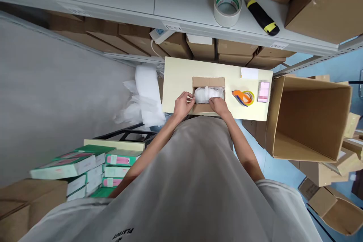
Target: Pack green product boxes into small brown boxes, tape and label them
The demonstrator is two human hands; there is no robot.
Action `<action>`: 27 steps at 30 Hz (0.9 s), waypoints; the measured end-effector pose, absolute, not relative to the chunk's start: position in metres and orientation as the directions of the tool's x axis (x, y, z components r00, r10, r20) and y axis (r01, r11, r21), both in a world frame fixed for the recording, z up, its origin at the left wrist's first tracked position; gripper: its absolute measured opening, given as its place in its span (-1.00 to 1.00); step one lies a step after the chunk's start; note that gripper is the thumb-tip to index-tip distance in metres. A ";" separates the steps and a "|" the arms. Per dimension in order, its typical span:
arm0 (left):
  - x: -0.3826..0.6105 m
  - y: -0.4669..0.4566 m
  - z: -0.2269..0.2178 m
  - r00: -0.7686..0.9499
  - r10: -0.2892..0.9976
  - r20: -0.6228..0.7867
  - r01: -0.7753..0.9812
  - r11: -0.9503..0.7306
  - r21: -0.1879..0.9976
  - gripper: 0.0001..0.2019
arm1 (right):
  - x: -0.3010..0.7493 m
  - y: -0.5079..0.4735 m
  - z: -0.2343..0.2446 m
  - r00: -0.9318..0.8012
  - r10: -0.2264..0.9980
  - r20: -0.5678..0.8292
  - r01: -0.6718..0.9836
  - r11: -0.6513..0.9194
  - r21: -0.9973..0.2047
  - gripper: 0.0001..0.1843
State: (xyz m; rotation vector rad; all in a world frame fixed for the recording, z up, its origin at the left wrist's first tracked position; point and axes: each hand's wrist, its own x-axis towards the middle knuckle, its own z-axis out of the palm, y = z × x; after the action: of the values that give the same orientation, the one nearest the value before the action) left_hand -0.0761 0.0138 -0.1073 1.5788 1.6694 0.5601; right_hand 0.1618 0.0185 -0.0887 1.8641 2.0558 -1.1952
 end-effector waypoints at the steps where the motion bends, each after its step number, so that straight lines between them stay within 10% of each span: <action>1: -0.074 0.012 -0.108 0.038 0.975 -0.218 0.645 0.143 0.751 -0.93 | 0.168 0.018 -0.089 -0.257 0.801 -0.541 0.868 -0.055 -0.493 -0.63; 11: -0.061 -0.008 -0.112 0.114 0.976 -0.183 0.686 0.056 0.726 -0.82 | 0.175 0.024 -0.096 -0.465 0.683 -0.563 0.818 0.088 -0.569 -0.55; 20: -0.075 -0.023 -0.111 0.398 0.886 -0.237 0.713 -0.136 0.688 -0.32 | 0.242 -0.015 -0.098 -0.454 0.820 -0.349 0.769 0.163 -0.618 -0.13; 27: -0.085 0.001 -0.139 0.187 0.970 -0.154 0.675 -0.013 0.737 -0.28 | 0.247 -0.011 -0.131 -0.180 0.962 -0.203 0.718 -0.012 -0.696 -0.27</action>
State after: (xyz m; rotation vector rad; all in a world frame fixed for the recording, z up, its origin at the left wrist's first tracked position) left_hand -0.0853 0.0015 -0.1387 1.7570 1.5568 0.5291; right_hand 0.2470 -0.0107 -0.1312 2.1830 2.4126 -1.2559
